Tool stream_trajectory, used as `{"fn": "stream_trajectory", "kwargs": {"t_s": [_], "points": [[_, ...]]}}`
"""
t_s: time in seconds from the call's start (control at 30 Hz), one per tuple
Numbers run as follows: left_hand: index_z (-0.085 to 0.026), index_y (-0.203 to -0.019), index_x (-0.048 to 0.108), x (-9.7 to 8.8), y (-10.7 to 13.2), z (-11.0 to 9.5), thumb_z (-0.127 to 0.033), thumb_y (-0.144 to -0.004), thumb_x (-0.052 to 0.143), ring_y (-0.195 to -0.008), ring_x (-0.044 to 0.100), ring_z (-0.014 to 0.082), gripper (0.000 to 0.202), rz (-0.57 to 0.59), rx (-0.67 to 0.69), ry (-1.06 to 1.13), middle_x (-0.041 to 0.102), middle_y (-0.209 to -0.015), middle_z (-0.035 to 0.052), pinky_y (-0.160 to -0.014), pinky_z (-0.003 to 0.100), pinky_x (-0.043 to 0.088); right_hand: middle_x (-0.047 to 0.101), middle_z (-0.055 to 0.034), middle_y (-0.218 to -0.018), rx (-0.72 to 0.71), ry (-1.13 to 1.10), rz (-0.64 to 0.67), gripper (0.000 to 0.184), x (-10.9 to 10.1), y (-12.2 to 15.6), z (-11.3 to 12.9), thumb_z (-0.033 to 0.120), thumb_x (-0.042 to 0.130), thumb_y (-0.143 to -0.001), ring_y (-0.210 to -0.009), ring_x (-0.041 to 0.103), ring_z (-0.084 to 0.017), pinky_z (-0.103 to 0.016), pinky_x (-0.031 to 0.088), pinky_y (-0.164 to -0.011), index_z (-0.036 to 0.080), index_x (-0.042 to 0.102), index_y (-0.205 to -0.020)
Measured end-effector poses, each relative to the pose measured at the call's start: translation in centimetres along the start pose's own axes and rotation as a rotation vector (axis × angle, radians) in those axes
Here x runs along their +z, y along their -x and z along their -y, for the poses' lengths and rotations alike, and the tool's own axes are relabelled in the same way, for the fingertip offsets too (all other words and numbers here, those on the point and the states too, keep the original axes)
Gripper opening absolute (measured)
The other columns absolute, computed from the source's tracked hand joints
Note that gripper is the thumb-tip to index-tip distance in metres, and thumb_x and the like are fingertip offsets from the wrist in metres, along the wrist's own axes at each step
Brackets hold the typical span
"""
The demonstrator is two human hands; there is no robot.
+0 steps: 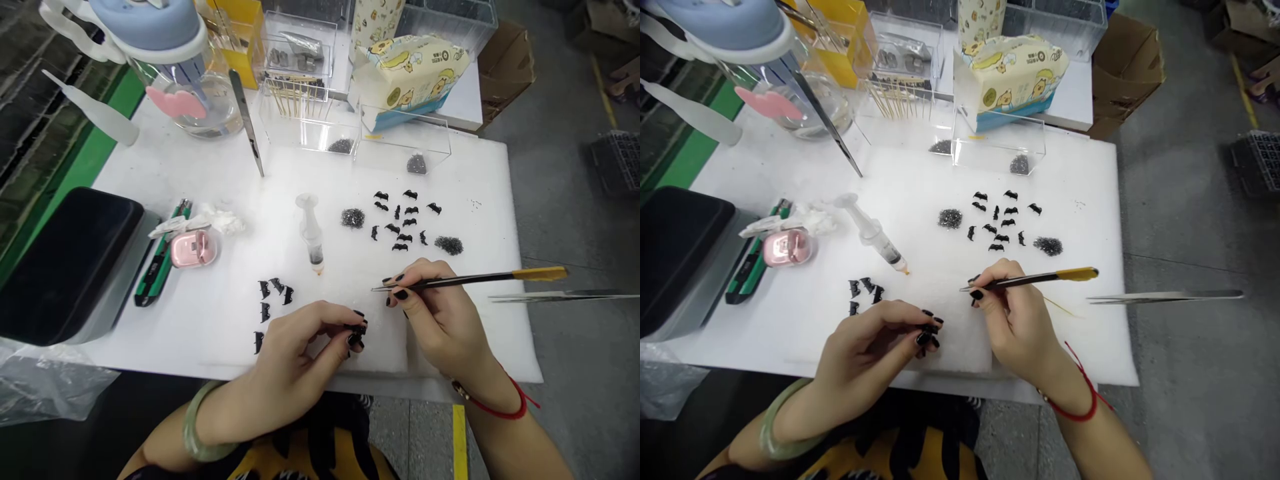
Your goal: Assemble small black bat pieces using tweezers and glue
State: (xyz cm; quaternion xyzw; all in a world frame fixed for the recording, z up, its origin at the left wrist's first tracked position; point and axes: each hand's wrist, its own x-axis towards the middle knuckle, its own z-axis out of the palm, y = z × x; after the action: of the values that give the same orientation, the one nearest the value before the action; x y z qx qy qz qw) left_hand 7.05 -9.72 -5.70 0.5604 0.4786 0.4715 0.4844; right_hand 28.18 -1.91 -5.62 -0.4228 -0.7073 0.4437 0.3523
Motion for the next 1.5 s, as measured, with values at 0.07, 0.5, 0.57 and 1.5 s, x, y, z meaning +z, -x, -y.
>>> {"fn": "stream_trajectory", "kwargs": {"t_s": [0.07, 0.5, 0.57, 1.5], "points": [[-0.022, -0.117, 0.069, 0.04, 0.06, 0.08, -0.004, -0.097, 0.062, -0.075, 0.08, 0.0154, 0.028, 0.004, -0.002, -0.004, 0.08, -0.09, 0.0042, -0.07, 0.022, 0.067, 0.06, 0.0006, -0.088, -0.007, 0.001, -0.006, 0.017, 0.0, -0.05, -0.09, 0.009, 0.056, -0.1, -0.073, 0.065, -0.012, -0.027, 0.054, -0.063, 0.026, 0.058, -0.104], [-0.026, -0.13, 0.063, 0.06, 0.4, 0.53, -0.007, -0.098, 0.064, -0.087, 0.082, 0.0169, 0.038, 0.003, -0.021, 0.015, 0.081, -0.105, 0.0055, -0.077, 0.023, 0.07, 0.061, 0.0003, -0.091, 0.018, -0.002, -0.023, 0.013, -0.23, 0.03, 0.11, 0.013, 0.056, -0.102, -0.072, 0.067, -0.013, -0.03, 0.057, -0.065, 0.026, 0.058, -0.104], [-0.025, -0.127, 0.064, 0.05, 0.3, 0.48, -0.007, -0.098, 0.064, -0.087, 0.082, 0.0166, 0.035, 0.001, -0.018, 0.016, 0.081, -0.104, 0.0053, -0.077, 0.022, 0.07, 0.061, 0.0008, -0.09, 0.015, -0.004, -0.023, 0.013, -0.21, -0.02, 0.08, 0.013, 0.056, -0.102, -0.072, 0.067, -0.013, -0.029, 0.057, -0.065, 0.026, 0.058, -0.104], [-0.027, -0.123, 0.065, -0.1, 0.48, 0.44, -0.006, -0.099, 0.062, -0.081, 0.08, 0.0146, 0.033, 0.029, -0.034, 0.01, 0.079, -0.099, 0.0027, -0.071, 0.019, 0.068, 0.061, 0.0007, -0.09, 0.012, 0.028, 0.039, 0.016, -0.55, 0.02, 0.15, 0.011, 0.055, -0.102, -0.075, 0.067, -0.014, -0.031, 0.057, -0.068, 0.027, 0.058, -0.105]]}}
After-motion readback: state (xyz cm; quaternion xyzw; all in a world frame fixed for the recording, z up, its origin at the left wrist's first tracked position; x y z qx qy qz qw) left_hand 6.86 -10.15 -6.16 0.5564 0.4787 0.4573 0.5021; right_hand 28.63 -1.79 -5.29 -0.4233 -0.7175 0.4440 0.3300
